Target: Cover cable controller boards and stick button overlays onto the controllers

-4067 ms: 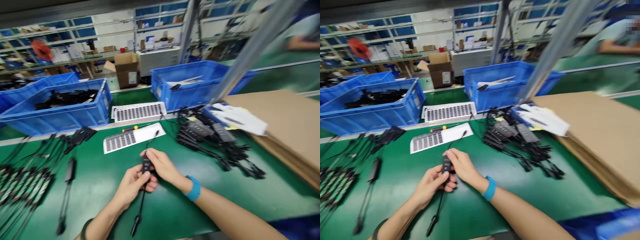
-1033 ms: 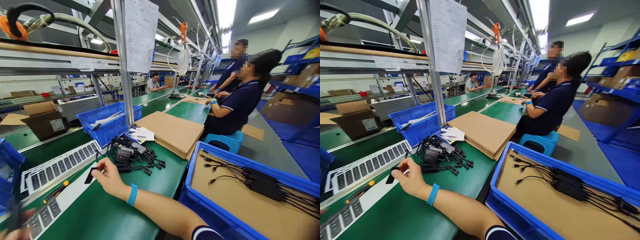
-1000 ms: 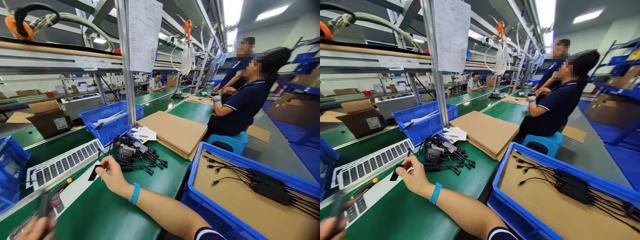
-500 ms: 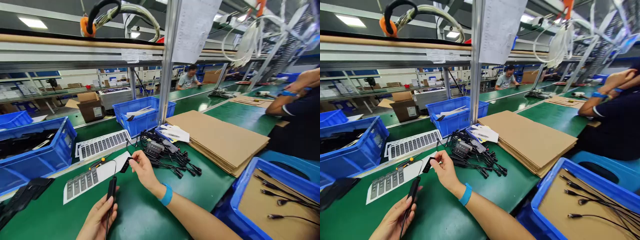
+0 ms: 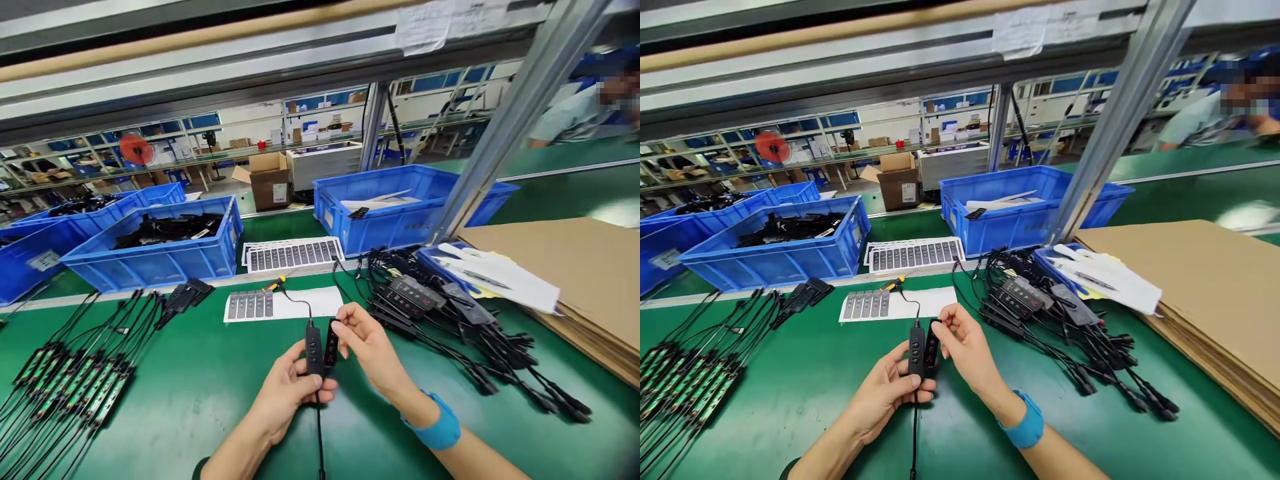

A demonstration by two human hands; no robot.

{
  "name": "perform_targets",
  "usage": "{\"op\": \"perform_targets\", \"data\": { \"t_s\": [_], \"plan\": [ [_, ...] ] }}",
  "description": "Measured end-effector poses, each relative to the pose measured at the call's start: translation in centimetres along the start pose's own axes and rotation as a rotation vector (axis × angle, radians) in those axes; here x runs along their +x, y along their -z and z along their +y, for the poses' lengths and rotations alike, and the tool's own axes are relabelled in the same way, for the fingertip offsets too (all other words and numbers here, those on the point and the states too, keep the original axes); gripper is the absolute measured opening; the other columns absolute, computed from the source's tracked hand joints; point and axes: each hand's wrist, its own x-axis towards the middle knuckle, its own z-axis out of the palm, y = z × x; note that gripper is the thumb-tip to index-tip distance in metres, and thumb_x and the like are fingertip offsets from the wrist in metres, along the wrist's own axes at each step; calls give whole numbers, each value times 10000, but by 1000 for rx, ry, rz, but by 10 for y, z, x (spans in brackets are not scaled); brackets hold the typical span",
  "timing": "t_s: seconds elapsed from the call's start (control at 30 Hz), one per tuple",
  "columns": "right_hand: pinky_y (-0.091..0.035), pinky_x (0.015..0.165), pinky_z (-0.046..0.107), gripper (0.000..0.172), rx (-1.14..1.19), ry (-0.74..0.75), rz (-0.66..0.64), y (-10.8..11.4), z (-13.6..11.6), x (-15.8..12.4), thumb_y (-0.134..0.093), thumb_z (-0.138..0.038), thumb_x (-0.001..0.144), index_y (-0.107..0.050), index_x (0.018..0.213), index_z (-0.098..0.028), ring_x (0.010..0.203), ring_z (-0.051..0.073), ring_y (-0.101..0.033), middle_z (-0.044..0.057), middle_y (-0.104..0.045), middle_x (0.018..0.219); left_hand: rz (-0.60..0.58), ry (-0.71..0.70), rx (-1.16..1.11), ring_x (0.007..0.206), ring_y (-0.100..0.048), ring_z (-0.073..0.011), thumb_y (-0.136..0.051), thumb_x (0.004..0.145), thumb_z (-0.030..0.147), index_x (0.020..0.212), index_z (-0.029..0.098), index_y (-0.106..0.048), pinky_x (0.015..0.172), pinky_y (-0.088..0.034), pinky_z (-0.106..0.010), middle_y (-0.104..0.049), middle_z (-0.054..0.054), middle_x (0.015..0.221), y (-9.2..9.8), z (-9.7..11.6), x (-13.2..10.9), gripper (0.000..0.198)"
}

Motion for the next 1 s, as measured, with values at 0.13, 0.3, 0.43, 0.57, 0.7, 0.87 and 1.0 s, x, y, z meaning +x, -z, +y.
{"op": "perform_targets", "data": {
  "t_s": [0.13, 0.3, 0.43, 0.57, 0.7, 0.87, 1.0],
  "plan": [
    [-408, 400, 210, 358, 13, -64, -49, -6, 1, -4, -753, -505, 734, -545, 811, -223, 459, 82, -441, -55, -483, 640, -54, 3, -6, 855, -708, -203, -856, 607, 184, 1277, 159, -563, 784, -530, -312, -714, -117, 1030, 0, -2, 0, 732],
    [-416, 380, 198, 352, 42, -101, -75, -10, 4, -6, -763, -489, 726, -563, 824, -216, 449, 77, -451, -47, -517, 640, -71, 9, -19, 869, -714, -223, -849, 600, 153, 1290, 133, -542, 805, -527, -333, -719, -139, 1037, 1, -1, 1, 756],
    [-430, 377, 199, 349, 35, -117, -75, -10, 4, -7, -768, -486, 723, -574, 820, -213, 444, 73, -457, -41, -533, 655, -85, 11, -16, 873, -714, -224, -847, 622, 157, 1293, 134, -544, 802, -524, -328, -716, -134, 1041, 1, -1, 1, 737],
    [-425, 367, 200, 332, 27, -114, -78, -10, 5, -8, -762, -474, 736, -576, 822, -213, 432, 71, -464, -37, -540, 660, -92, 18, -16, 881, -714, -230, -852, 636, 169, 1311, 138, -535, 801, -525, -332, -717, -132, 1028, 1, -1, 2, 747],
    [-416, 367, 190, 322, 19, -109, -88, -9, 7, -9, -742, -466, 761, -565, 833, -208, 422, 62, -468, -40, -538, 670, -99, 18, -14, 890, -713, -240, -859, 638, 177, 1310, 143, -542, 798, -528, -336, -714, -125, 1022, 2, -2, 2, 744],
    [-427, 384, 180, 308, -8, -106, -111, -9, 6, -9, -715, -444, 796, -543, 857, -197, 438, 56, -469, -50, -522, 684, -116, 13, -9, 891, -713, -234, -860, 657, 206, 1302, 153, -554, 790, -529, -327, -711, -116, 1020, 1, -1, 1, 716],
    [-430, 384, 172, 273, -29, -91, -101, -10, 8, -10, -696, -410, 809, -536, 860, -195, 461, 60, -457, -51, -507, 681, -105, 13, 9, 887, -714, -223, -855, 671, 233, 1306, 159, -560, 774, -532, -309, -714, -113, 1022, 0, 0, 1, 704]
  ]
}}
